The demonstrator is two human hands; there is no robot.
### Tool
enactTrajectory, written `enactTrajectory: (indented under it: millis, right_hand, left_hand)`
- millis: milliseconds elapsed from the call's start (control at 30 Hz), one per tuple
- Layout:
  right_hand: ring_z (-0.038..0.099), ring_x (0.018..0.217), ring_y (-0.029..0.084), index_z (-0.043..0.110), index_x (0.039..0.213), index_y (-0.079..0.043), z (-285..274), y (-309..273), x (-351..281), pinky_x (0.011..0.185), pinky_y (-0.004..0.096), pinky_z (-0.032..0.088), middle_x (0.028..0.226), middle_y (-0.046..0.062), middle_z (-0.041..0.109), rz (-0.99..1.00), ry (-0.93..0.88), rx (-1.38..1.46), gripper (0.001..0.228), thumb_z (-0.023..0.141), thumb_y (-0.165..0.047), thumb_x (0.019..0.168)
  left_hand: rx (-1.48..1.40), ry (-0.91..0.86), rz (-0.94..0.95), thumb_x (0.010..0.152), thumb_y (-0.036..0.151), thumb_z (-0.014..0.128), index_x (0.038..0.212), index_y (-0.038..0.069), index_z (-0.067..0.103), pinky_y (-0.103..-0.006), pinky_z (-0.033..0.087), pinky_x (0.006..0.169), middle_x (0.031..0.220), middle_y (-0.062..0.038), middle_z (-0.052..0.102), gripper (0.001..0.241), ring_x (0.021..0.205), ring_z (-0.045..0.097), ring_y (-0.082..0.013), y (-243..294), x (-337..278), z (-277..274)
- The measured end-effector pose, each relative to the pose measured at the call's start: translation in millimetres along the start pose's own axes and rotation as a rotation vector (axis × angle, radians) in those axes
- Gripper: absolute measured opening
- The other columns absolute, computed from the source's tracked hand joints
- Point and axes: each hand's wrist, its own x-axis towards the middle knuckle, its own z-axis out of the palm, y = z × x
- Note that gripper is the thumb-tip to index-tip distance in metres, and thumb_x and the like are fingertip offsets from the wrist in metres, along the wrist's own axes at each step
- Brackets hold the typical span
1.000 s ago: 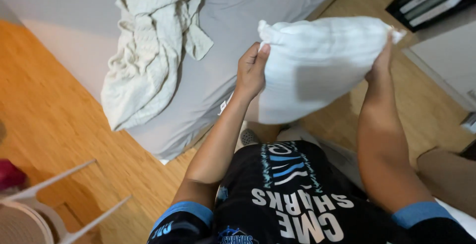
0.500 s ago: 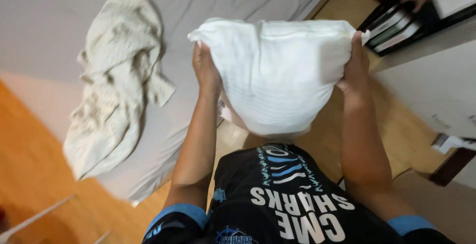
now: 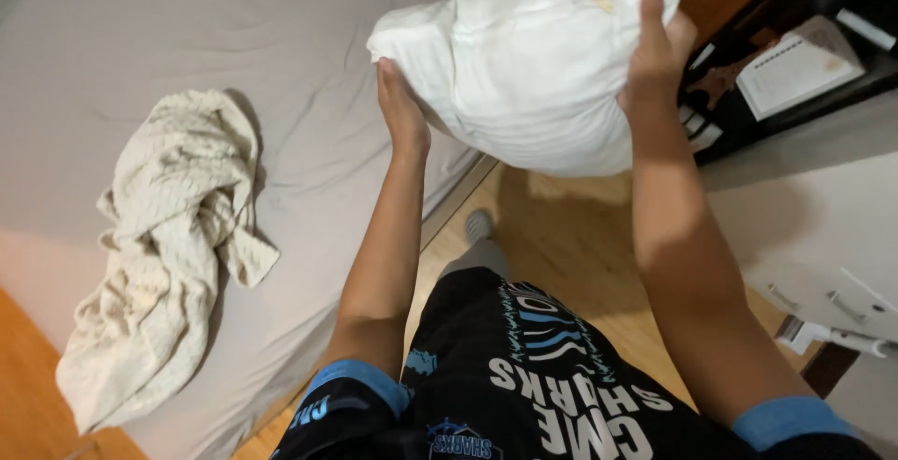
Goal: The person folds a white towel on a bed and places it in a wardrobe. They then pick up pillows from a nearby chair, fluff them, and arrange them on the bed.
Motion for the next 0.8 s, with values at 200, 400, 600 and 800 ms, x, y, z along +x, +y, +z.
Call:
enactTrajectory:
  millis: [200,400,600,800]
  right_hand:
    - [0.066,0.102,0.022,0.069,0.115,0.001,29.3,3.4,78.9,0.092,0.037,0.057,0.107,0.009,0.070,-0.564,-0.209,-0.381,0.023,0.073,-0.018,0.104]
    - [0.061,0.120,0.029,0.061,0.129,0.000,71.1,7.8,170.5,0.107,0.039,0.047,0.128,0.014,0.064,-0.654,-0.216,-0.614,0.045,0.082,-0.018,0.093]
    - [0.064,0.087,0.019,0.075,0.106,0.001,107.3,18.2,241.1,0.081,0.035,0.053,0.093,0.005,0.071,-0.604,-0.225,-0.808,0.028,0.067,-0.025,0.101]
    - [0.035,0.072,0.011,0.044,0.073,-0.014,148.1,51.7,302.8,0.061,0.036,0.031,0.076,-0.006,0.037,-0.443,-0.219,-0.742,0.053,0.076,-0.038,0.107]
  left_hand:
    - [0.498,-0.069,0.193,0.092,0.040,0.071,0.162,0.001,-0.002,-0.0370,0.014,0.129,0.172,-0.019,0.005,0.107,0.160,0.011,-0.0274,-65.7,73.5,16.0]
    - [0.302,0.097,0.355,0.086,0.025,0.081,0.155,0.005,0.014,-0.0390,0.051,0.109,0.155,-0.026,0.038,0.097,0.132,0.058,-0.0331,-66.4,142.8,100.4]
    - [0.454,0.037,0.306,0.096,0.064,0.053,0.164,0.011,0.015,-0.0382,0.018,0.129,0.172,-0.014,0.019,0.094,0.160,0.021,-0.0262,-62.9,211.7,133.8]
    - [0.704,-0.206,0.240,0.099,0.069,0.033,0.160,0.022,0.033,-0.0511,0.003,0.131,0.167,0.000,0.037,0.077,0.160,0.015,-0.0418,-50.2,265.3,143.4]
